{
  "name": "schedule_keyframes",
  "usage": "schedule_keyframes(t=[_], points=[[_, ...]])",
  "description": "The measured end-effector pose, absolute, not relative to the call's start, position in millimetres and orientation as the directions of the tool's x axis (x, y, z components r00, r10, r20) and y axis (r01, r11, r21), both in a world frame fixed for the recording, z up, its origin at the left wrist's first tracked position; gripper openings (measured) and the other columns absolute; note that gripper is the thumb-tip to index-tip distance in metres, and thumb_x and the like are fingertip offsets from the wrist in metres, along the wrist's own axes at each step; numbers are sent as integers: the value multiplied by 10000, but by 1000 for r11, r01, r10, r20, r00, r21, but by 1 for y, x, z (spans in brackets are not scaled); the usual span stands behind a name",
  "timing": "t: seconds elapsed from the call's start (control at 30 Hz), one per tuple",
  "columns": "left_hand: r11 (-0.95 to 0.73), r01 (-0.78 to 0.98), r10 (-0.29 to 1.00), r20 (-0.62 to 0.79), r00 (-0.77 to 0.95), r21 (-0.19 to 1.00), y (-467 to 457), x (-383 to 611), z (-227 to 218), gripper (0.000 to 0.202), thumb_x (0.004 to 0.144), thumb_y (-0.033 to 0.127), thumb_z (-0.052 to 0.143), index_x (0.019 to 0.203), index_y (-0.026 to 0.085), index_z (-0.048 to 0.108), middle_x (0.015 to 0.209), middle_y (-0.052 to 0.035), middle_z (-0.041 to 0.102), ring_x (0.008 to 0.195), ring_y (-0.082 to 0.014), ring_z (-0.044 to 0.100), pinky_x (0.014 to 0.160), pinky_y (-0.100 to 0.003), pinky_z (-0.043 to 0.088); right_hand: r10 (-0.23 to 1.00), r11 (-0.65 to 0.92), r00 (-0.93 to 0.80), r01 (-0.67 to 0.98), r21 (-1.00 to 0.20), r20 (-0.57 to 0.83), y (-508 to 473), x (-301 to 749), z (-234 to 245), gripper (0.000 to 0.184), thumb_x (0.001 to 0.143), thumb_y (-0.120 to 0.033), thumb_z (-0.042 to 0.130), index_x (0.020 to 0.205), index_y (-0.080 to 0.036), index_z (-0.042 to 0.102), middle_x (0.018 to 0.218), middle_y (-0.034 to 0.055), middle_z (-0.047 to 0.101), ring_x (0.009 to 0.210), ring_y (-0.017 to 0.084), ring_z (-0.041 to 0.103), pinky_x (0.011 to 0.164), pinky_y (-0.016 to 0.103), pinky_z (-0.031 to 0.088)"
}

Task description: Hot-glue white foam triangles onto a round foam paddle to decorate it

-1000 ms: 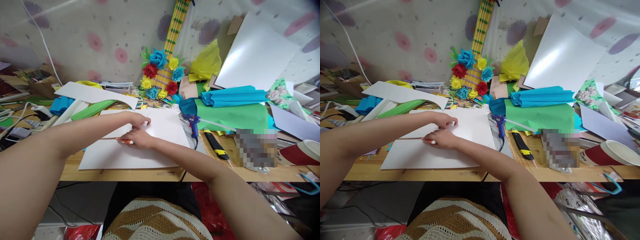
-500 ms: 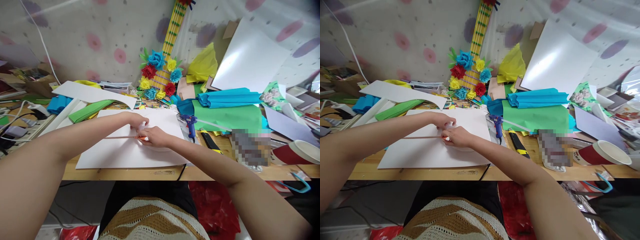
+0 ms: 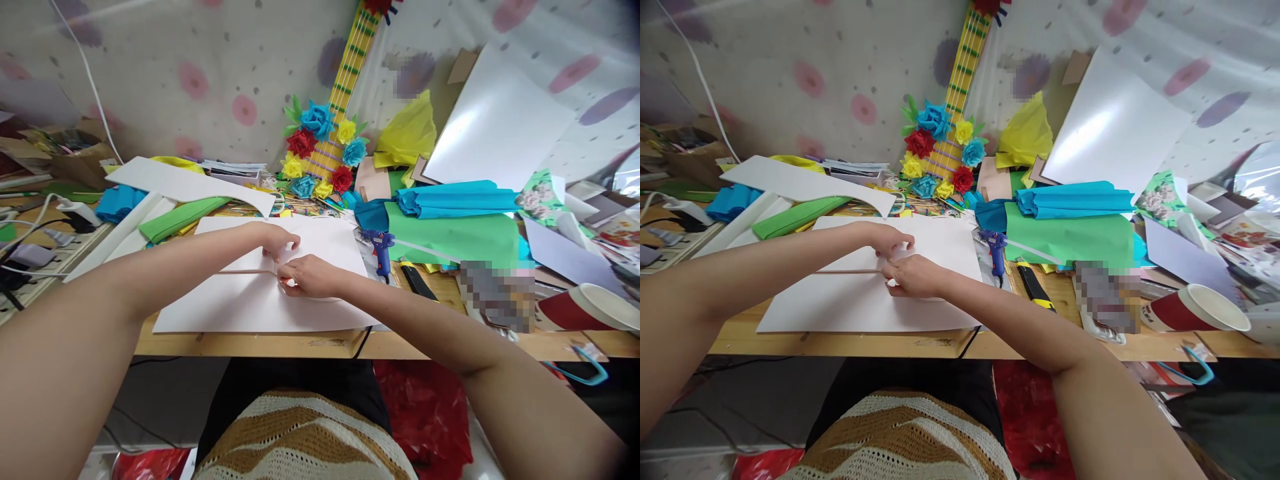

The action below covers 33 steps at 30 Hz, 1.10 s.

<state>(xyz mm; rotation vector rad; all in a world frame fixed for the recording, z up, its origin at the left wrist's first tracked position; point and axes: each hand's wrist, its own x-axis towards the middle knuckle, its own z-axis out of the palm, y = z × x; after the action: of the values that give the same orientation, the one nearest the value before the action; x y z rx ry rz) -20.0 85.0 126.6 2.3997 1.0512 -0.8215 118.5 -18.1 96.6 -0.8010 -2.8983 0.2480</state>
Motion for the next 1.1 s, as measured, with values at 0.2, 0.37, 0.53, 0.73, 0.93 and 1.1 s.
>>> schedule_keyframes(t=[0.2,0.37,0.53,0.73,0.93,1.1], points=[[-637,763,550,-630,548,107,81,-19,131,596,635,243,684,1198,298,496,740,39,639,595,-143,593,632,-247,462,563,776,-821,486,-402,95,-27,139,99,63,851,-187,515,855,-180,577,765,40,669,672,152,561,649,268,373],[-621,777,554,-644,528,103,77,-19,135,578,645,236,653,1195,288,483,768,27,649,595,-142,610,624,-244,476,777,397,-627,414,-819,60,-25,158,96,92,854,-259,513,849,-181,563,680,12,650,579,120,547,593,253,423],[-652,758,553,-661,508,38,74,-14,137,627,642,252,621,1247,276,459,779,-8,667,676,-195,640,702,-296,487,902,47,-432,51,-998,21,-14,179,80,201,842,-363,551,888,-168,564,739,38,663,718,144,628,760,318,513],[-637,770,595,-649,473,-23,64,-2,134,750,700,617,555,1323,215,441,1038,-148,682,771,-282,668,746,-374,480,934,-142,-343,-111,-984,-96,-11,190,57,163,804,-313,550,846,-160,589,729,26,649,746,126,619,826,296,494],[-628,762,686,-572,450,-155,48,3,128,911,664,777,538,1361,205,409,1187,-194,640,1085,-354,597,875,-385,443,932,-163,-346,-126,-979,-111,-10,194,50,115,810,-229,504,752,-159,573,721,32,640,641,102,561,727,255,477],[-643,748,705,-505,497,-162,48,4,117,837,692,715,583,1319,182,432,1263,-208,581,1160,-346,552,921,-400,435,928,-180,-355,-161,-970,-113,-8,196,51,128,808,-215,504,705,-160,557,706,42,640,600,102,526,667,241,448]])
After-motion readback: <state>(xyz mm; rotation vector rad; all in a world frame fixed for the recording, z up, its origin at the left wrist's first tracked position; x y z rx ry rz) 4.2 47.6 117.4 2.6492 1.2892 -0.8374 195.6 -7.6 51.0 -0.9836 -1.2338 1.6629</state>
